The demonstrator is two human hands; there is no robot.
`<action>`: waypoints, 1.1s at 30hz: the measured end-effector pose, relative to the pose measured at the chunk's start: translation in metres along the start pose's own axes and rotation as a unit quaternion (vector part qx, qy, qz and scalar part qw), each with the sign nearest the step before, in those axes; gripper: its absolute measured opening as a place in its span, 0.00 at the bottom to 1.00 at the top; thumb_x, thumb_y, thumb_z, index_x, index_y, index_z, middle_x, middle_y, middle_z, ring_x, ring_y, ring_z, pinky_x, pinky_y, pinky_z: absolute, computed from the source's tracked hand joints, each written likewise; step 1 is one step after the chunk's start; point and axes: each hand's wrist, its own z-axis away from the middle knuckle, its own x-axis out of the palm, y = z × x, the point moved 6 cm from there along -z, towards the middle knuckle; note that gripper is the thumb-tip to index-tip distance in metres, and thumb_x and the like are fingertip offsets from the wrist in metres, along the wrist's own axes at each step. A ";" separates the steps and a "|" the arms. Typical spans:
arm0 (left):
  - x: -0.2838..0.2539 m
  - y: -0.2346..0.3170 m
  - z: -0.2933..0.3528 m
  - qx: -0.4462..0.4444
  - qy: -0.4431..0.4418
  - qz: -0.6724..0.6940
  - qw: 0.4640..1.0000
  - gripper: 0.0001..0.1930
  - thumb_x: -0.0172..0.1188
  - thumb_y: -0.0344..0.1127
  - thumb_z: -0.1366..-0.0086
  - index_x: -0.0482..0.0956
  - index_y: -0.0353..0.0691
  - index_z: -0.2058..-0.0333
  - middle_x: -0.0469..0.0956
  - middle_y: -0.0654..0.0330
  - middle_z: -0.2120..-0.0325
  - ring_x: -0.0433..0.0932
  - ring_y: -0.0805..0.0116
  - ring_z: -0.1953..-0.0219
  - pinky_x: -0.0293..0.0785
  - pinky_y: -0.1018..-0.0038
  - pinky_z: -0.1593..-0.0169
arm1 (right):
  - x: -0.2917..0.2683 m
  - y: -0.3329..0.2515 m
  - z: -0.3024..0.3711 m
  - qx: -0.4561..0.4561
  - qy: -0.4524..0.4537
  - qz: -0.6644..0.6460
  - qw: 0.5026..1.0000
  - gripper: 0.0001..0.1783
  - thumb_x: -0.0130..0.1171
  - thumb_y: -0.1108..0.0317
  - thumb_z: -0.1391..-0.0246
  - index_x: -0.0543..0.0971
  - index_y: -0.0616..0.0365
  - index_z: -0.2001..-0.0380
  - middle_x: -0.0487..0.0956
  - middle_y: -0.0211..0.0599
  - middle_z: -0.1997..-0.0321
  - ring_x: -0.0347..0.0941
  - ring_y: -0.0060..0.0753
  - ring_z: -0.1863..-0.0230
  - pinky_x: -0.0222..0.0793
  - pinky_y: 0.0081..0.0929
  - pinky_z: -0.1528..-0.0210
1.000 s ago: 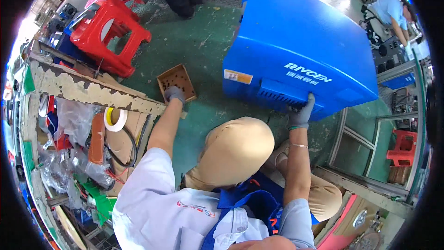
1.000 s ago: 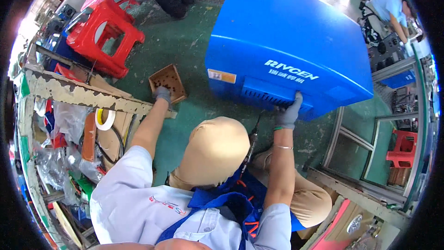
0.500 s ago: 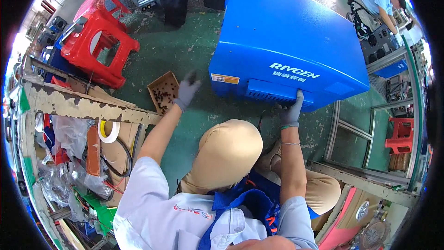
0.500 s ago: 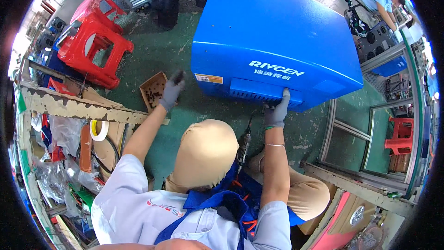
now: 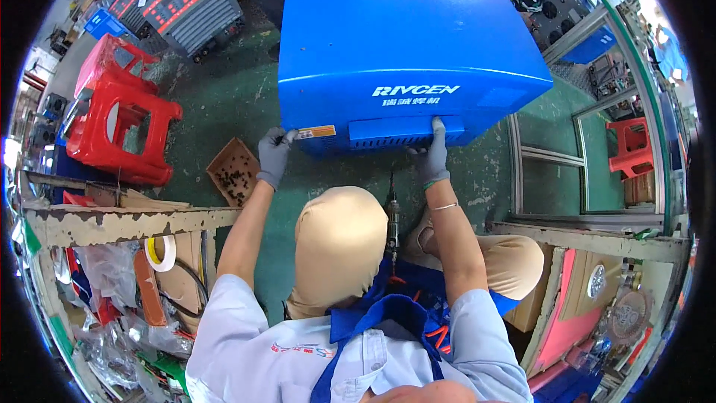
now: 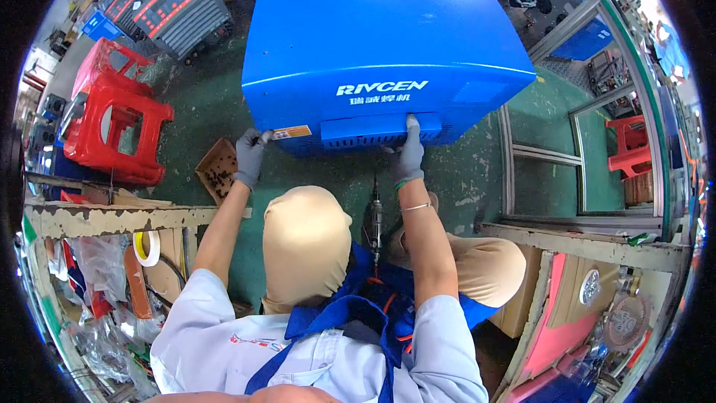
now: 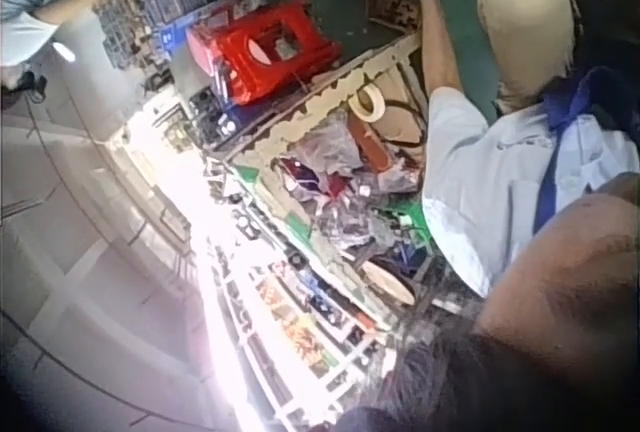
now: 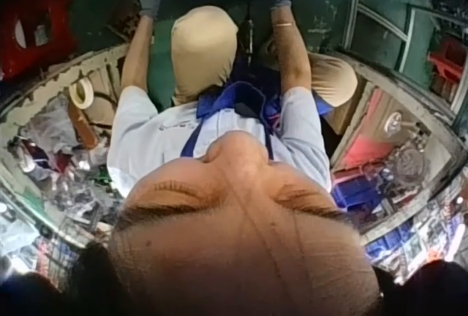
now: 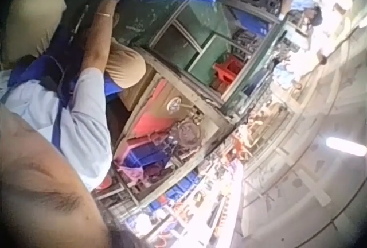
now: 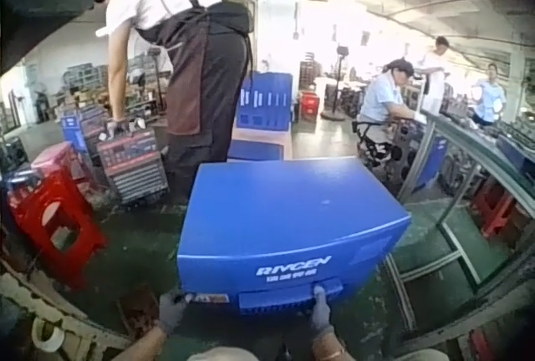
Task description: The person assembles an electronic enclosure by securing an enclosure panel to an electronic unit with screws, using a pneumatic screwdriver.
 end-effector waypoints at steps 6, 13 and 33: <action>0.003 -0.002 0.002 0.024 -0.003 -0.098 0.995 0.13 0.66 0.39 0.41 0.78 0.32 0.72 0.76 0.60 0.79 0.71 0.71 0.75 0.68 0.72 0.68 | -0.007 -0.004 0.002 0.017 -0.038 0.016 0.999 0.45 0.64 0.39 0.55 0.64 0.59 0.42 0.69 0.41 0.48 0.69 0.42 0.51 0.70 0.45 0.54; 0.000 0.031 -0.007 -0.005 -0.035 -0.087 0.996 0.18 0.66 0.44 0.43 0.78 0.32 0.67 0.78 0.54 0.75 0.75 0.68 0.71 0.72 0.70 0.63 | -0.036 -0.050 0.005 0.099 -0.010 0.075 0.992 0.38 0.66 0.45 0.55 0.66 0.56 0.47 0.67 0.42 0.56 0.68 0.40 0.56 0.73 0.46 0.54; 0.000 0.151 -0.069 -0.099 -0.119 0.099 0.983 0.13 0.54 0.32 0.39 0.79 0.31 0.60 0.78 0.61 0.71 0.74 0.73 0.69 0.69 0.75 0.66 | -0.048 -0.252 0.008 -0.268 0.152 0.075 0.948 0.31 0.51 0.47 0.45 0.72 0.62 0.49 0.75 0.42 0.53 0.70 0.34 0.56 0.66 0.35 0.53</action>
